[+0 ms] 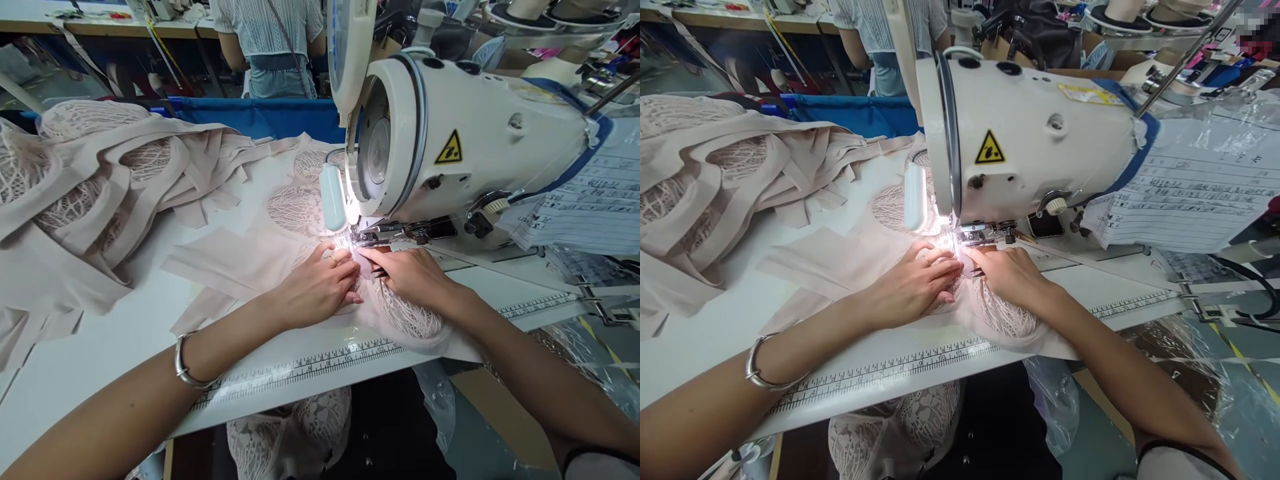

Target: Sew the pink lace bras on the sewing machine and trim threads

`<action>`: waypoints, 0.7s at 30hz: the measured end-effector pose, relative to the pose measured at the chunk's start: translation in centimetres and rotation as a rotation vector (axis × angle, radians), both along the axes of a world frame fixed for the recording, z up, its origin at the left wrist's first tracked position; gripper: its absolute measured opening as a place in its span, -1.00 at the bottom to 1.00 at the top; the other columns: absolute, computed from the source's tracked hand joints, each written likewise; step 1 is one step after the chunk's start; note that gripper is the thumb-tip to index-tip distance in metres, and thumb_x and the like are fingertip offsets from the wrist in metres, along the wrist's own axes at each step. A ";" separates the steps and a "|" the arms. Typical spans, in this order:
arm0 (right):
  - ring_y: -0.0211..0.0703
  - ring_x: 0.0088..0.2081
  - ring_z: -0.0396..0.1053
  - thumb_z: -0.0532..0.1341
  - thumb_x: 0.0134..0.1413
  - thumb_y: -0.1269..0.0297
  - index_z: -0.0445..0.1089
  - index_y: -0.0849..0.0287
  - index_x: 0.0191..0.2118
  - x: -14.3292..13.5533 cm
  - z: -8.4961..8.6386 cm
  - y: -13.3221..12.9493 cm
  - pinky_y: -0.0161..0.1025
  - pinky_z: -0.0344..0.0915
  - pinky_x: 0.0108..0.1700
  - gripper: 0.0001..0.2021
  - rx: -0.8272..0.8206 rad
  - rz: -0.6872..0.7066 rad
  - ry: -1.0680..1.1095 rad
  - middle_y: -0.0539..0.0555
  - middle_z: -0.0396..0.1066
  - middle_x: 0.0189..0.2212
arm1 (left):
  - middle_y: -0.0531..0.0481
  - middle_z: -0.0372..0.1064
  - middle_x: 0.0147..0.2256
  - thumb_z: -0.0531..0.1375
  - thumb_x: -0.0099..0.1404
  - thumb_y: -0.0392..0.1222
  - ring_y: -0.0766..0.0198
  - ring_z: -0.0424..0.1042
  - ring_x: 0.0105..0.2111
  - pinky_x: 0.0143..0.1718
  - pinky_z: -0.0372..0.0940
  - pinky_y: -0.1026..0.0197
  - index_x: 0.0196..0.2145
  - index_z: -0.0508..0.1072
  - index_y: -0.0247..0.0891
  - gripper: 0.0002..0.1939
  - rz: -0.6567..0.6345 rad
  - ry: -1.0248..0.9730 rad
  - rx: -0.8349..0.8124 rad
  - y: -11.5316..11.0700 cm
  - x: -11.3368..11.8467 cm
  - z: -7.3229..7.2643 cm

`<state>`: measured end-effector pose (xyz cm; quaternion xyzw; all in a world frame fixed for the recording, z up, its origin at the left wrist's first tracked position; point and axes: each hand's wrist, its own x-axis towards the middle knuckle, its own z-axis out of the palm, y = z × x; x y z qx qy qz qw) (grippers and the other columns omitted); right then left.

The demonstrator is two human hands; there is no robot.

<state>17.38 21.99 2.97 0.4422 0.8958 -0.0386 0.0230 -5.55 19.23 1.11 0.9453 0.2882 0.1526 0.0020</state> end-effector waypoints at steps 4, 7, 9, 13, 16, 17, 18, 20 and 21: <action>-0.12 -0.27 0.51 0.17 0.03 0.52 0.47 0.04 0.17 0.4 -0.4 0.2 -0.26 0.14 -0.34 -0.44 0.067 0.058 0.084 0.01 0.64 -0.24 | -0.22 0.53 -0.05 -0.14 0.58 0.12 -0.02 0.42 0.01 0.20 0.02 -0.17 0.04 0.46 -0.35 -0.44 0.000 0.033 -0.002 0.1 -0.4 0.1; -0.12 -0.27 0.51 0.17 0.06 0.51 0.48 0.03 0.18 0.5 -0.5 0.4 -0.26 0.17 -0.32 -0.45 0.096 0.072 0.108 0.02 0.65 -0.23 | -0.22 0.53 -0.02 -0.14 0.57 0.16 -0.05 0.40 0.06 0.22 -0.03 -0.22 0.10 0.44 -0.31 -0.43 0.005 0.043 0.003 0.3 -0.5 0.1; -0.14 -0.30 0.50 0.15 0.06 0.53 0.47 0.03 0.20 0.6 -0.5 0.6 -0.27 0.18 -0.33 -0.42 0.086 0.068 0.110 0.02 0.65 -0.23 | -0.24 0.50 0.02 -0.14 0.57 0.16 -0.08 0.38 0.09 0.23 -0.04 -0.24 0.06 0.46 -0.32 -0.42 0.022 0.043 0.020 0.3 -0.5 0.1; -0.17 -0.29 0.50 0.12 0.07 0.57 0.47 0.02 0.18 0.8 -0.6 1.0 -0.29 0.23 -0.30 -0.42 0.069 0.103 0.138 0.01 0.64 -0.21 | -0.28 0.47 0.07 -0.18 0.58 0.15 -0.12 0.34 0.14 0.23 -0.04 -0.24 0.01 0.49 -0.37 -0.38 0.031 0.045 0.043 0.3 -0.5 0.0; -0.16 -0.21 0.52 0.13 0.06 0.58 0.52 0.02 0.12 1.0 -0.7 1.1 -0.30 0.26 -0.26 -0.45 0.093 0.141 0.149 0.01 0.64 -0.16 | -0.30 0.49 0.04 -0.29 0.58 0.14 -0.13 0.34 0.15 0.27 -0.09 -0.27 0.04 0.47 -0.42 -0.30 0.029 0.039 0.051 0.3 -0.5 -0.2; -0.15 -0.19 0.52 0.13 0.05 0.58 0.53 0.01 0.11 1.1 -0.7 1.1 -0.30 0.27 -0.27 -0.45 0.100 0.144 0.150 0.00 0.64 -0.14 | -0.30 0.49 0.02 -0.30 0.58 0.15 -0.14 0.35 0.16 0.28 -0.10 -0.29 0.07 0.46 -0.43 -0.28 0.034 0.032 0.050 0.3 -0.5 -0.2; -0.15 -0.18 0.53 0.13 0.05 0.58 0.53 0.01 0.11 1.1 -0.7 1.1 -0.30 0.27 -0.28 -0.45 0.104 0.138 0.147 0.00 0.64 -0.13 | -0.31 0.49 0.02 -0.31 0.57 0.17 -0.15 0.34 0.17 0.28 -0.11 -0.31 0.10 0.44 -0.43 -0.26 0.040 0.025 0.048 0.3 -0.6 -0.3; -0.15 -0.19 0.53 0.12 0.06 0.57 0.52 -0.01 0.13 1.2 -0.8 1.3 -0.30 0.27 -0.30 -0.44 0.095 0.115 0.139 -0.01 0.64 -0.12 | -0.31 0.49 0.03 -0.33 0.56 0.21 -0.17 0.33 0.18 0.28 -0.11 -0.34 0.17 0.40 -0.40 -0.24 0.045 0.016 0.042 0.4 -0.6 -0.4; -0.15 -0.21 0.52 0.11 0.07 0.57 0.52 -0.01 0.14 1.2 -0.9 1.4 -0.30 0.27 -0.31 -0.44 0.084 0.108 0.139 -0.01 0.64 -0.13 | -0.32 0.48 0.04 -0.32 0.55 0.22 -0.18 0.33 0.19 0.27 -0.10 -0.36 0.18 0.39 -0.39 -0.24 0.047 0.011 0.041 0.4 -0.7 -0.4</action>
